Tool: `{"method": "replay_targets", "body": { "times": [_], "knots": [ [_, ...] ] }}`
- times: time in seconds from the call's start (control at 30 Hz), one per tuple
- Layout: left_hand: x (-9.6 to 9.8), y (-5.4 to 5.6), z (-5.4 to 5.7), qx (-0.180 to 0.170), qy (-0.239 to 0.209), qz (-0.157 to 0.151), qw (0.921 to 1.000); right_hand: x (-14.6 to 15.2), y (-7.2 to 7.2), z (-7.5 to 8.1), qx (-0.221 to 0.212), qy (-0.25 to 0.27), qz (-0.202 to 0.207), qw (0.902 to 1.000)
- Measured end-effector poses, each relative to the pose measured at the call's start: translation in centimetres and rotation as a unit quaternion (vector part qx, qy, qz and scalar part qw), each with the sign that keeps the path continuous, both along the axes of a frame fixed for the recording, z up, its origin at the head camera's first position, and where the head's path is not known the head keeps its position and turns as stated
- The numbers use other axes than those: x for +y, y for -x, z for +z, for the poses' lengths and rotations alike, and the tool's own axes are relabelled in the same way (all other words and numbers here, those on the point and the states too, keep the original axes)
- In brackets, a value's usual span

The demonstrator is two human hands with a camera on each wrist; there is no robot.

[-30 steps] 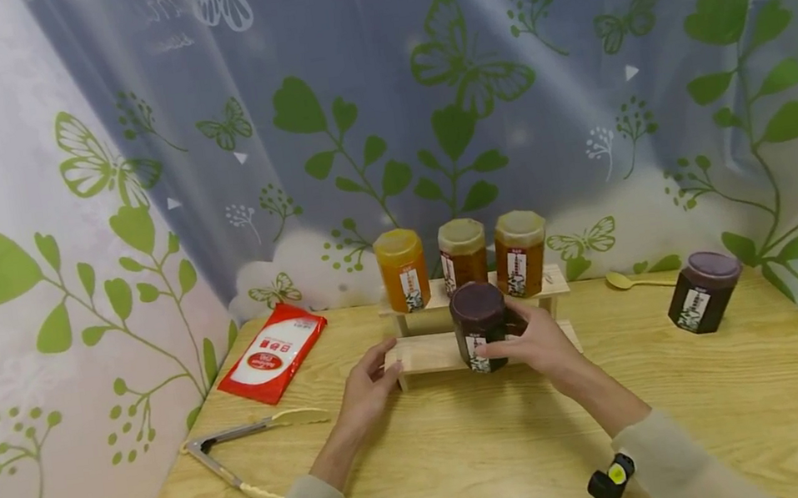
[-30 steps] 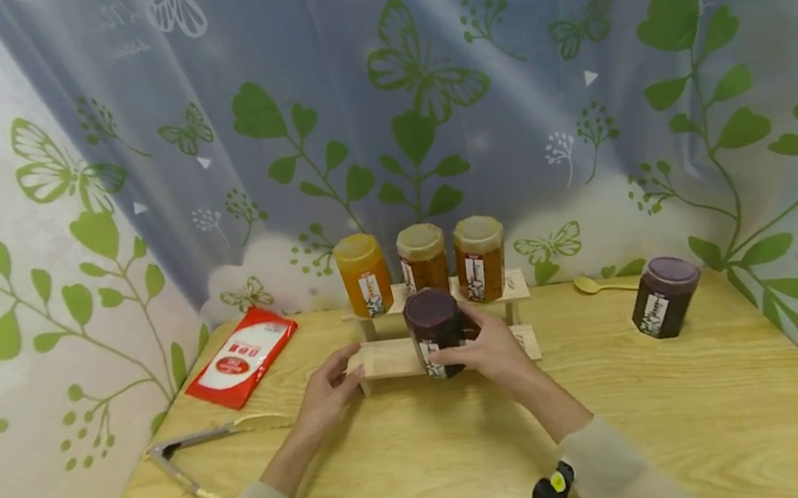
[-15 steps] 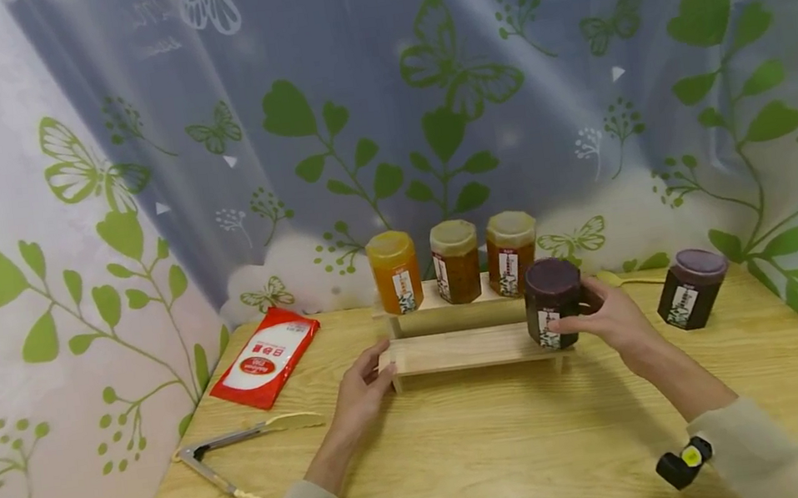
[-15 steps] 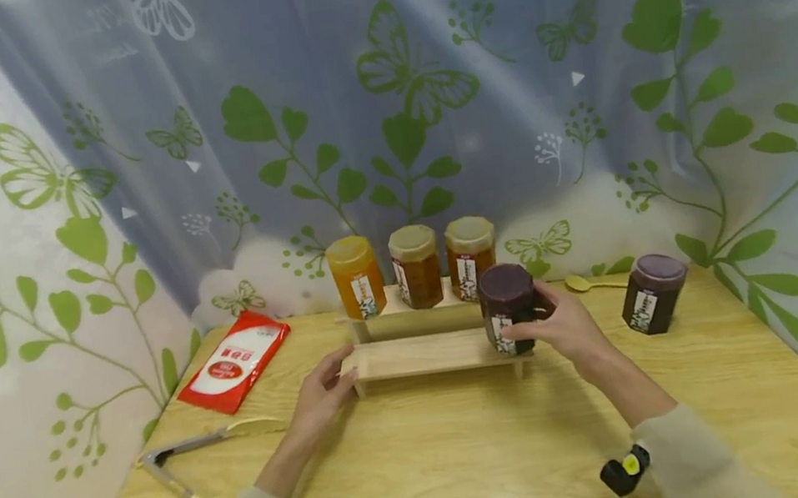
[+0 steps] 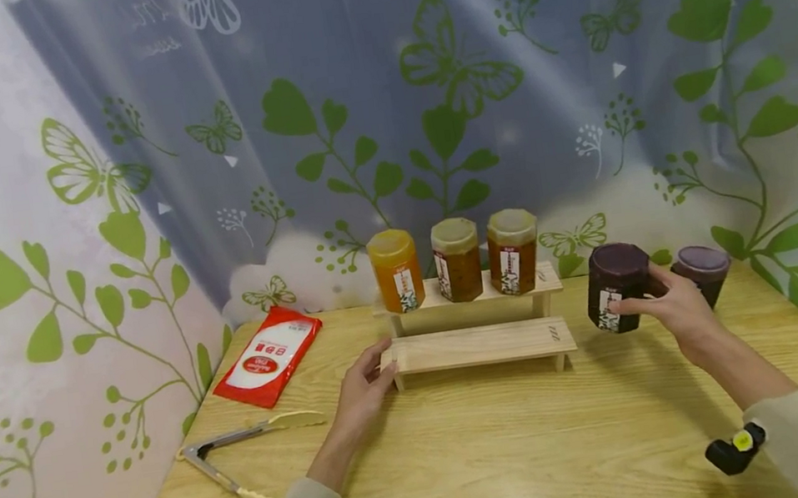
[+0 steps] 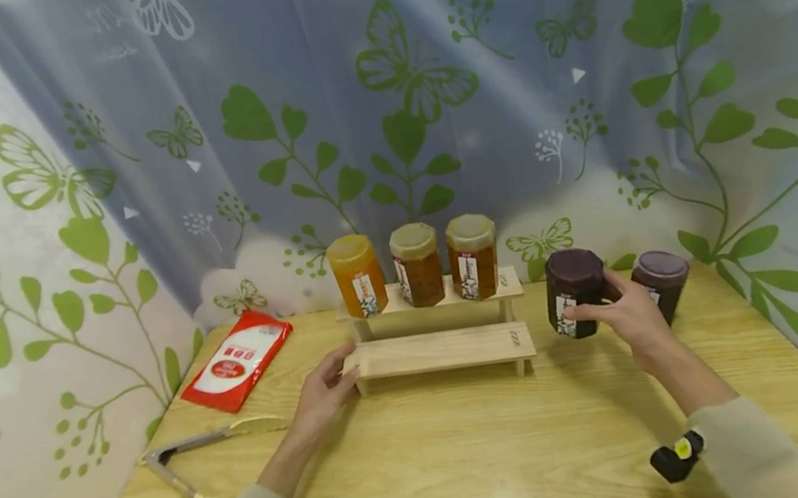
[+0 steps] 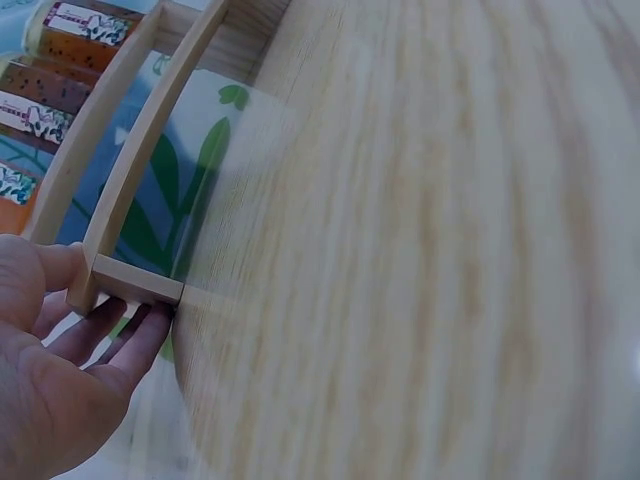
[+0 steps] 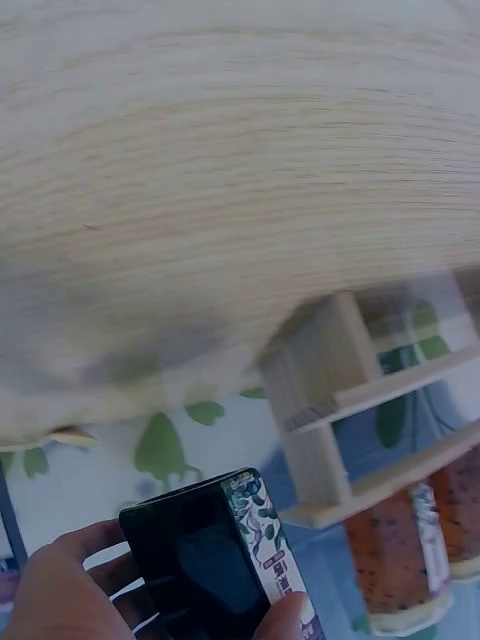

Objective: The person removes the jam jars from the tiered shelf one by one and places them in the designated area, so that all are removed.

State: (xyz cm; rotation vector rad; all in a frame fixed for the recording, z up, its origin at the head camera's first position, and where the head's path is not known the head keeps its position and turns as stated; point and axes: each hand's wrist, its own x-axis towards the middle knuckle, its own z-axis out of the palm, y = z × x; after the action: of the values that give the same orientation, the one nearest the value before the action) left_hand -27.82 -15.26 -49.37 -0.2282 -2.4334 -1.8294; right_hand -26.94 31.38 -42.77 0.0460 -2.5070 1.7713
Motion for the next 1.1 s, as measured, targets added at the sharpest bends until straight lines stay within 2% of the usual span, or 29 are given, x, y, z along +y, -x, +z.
{"method": "replay_targets", "body": {
  "times": [0.23,0.47,0.8,0.93,1.1],
  "knots": [
    [-0.1,-0.2,0.1,0.006,-0.006,-0.007,0.9999,1.0,1.0,-1.0,-0.035,0.018,-0.03,0.9988],
    [-0.2,-0.3,0.2,0.005,-0.005,-0.006,1.0,1.3,2.5,-2.7,-0.04,0.035,-0.063,0.9966],
    [0.0,-0.3,0.1,0.0,0.006,-0.008,1.0,1.7,4.0,-4.6,-0.055,0.026,-0.108,0.9923],
    [0.1,-0.3,0.2,-0.004,0.008,-0.006,0.9999,1.8,4.1,-4.9,-0.058,0.032,-0.113,0.9914],
    [0.0,-0.3,0.3,-0.002,0.004,-0.003,1.0,1.5,4.3,-4.9,-0.057,0.047,-0.099,0.9923]
  ]
}}
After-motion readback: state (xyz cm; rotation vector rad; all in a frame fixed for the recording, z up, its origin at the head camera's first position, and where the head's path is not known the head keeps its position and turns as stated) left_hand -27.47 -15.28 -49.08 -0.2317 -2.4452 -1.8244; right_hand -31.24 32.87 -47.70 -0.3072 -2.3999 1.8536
